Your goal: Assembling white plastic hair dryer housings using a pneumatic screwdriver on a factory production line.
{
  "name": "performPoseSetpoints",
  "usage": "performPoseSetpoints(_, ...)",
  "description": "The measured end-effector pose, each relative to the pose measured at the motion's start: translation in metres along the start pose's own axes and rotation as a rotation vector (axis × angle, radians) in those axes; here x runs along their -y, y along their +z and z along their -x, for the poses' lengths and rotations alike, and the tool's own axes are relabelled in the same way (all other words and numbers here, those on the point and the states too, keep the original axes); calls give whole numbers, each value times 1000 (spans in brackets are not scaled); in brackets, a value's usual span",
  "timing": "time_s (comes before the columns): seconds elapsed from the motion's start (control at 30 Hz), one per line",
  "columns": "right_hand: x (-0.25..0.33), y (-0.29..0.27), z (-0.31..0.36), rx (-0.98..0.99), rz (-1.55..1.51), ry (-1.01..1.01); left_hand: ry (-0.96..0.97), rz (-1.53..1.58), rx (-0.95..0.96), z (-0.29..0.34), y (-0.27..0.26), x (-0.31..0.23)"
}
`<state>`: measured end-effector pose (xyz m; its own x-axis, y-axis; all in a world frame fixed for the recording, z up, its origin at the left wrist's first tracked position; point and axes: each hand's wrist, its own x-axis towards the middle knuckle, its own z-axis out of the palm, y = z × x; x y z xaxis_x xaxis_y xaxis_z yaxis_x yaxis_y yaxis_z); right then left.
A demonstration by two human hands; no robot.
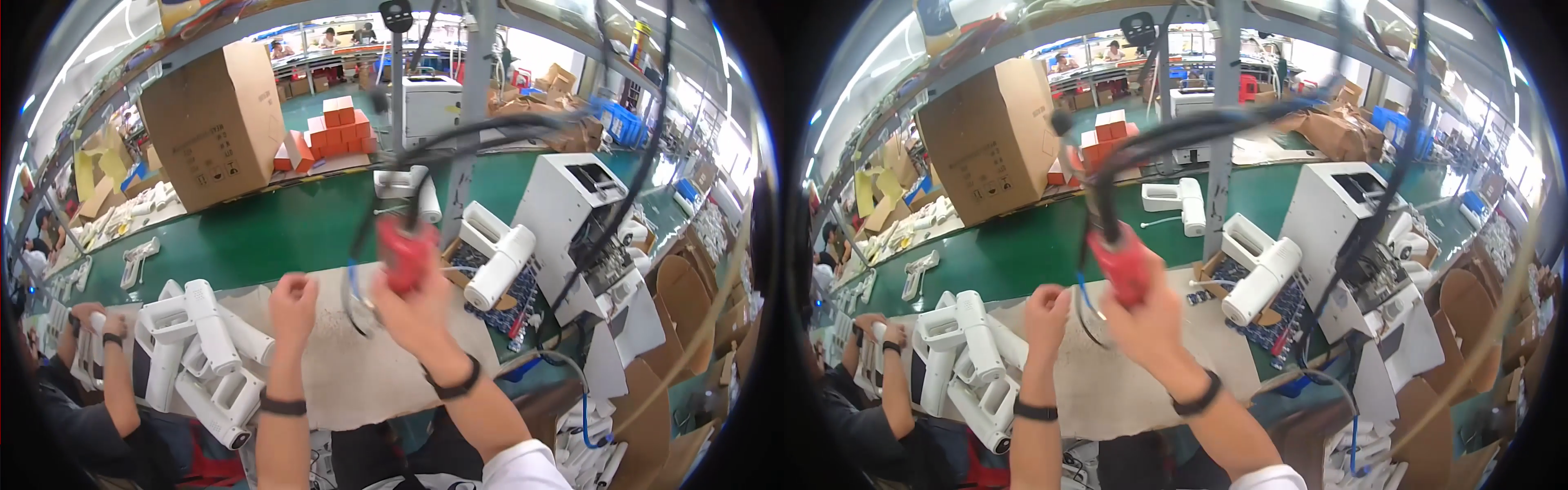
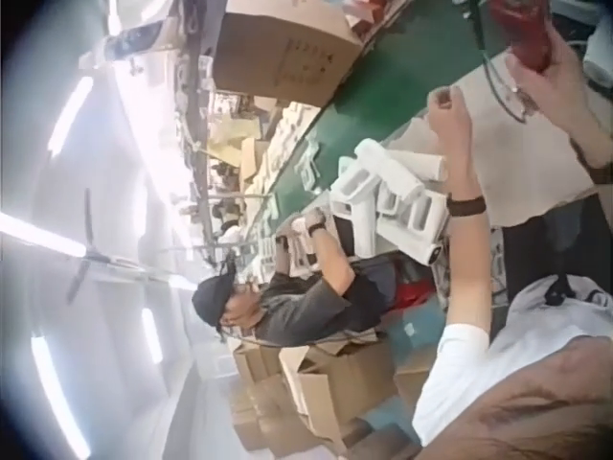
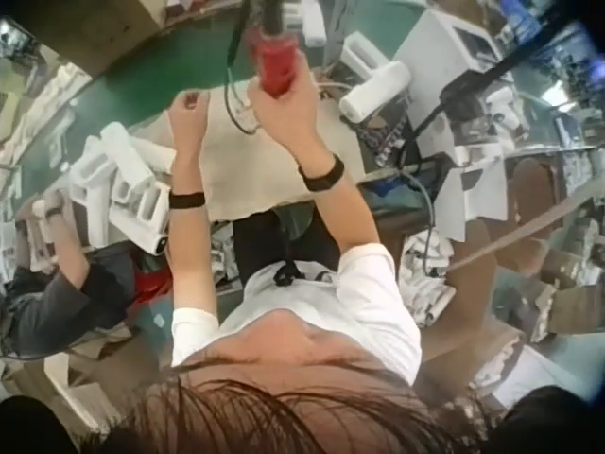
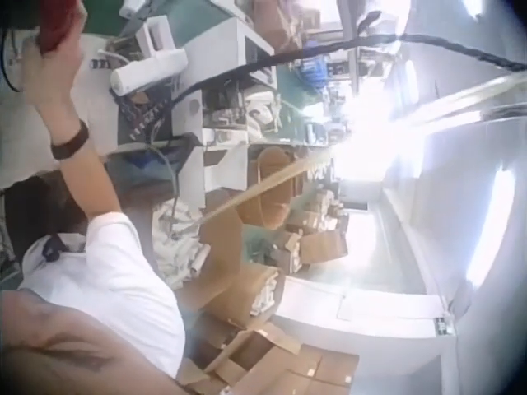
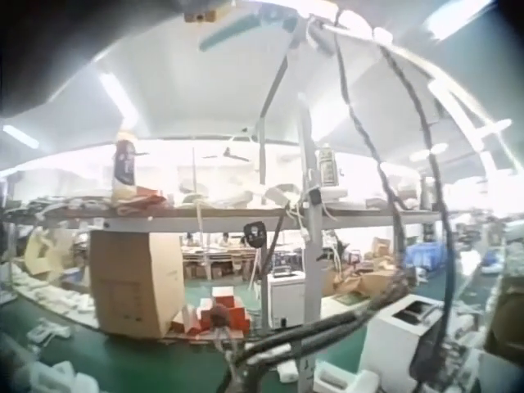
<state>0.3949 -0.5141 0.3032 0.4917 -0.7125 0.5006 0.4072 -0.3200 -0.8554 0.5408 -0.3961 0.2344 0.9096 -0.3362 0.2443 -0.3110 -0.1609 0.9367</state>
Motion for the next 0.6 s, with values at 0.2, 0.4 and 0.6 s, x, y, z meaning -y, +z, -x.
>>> performPoseSetpoints(0.2,50,-103,57,-326,107,76,200,-553,201,-127,141,20)
performPoseSetpoints(0.4,39,-177,32,148,-48,-207,409,-727,314,-224,247,71)
performPoseSetpoints(0.6,24,-186,-8,411,-225,-123,552,-1077,453,-255,310,88)
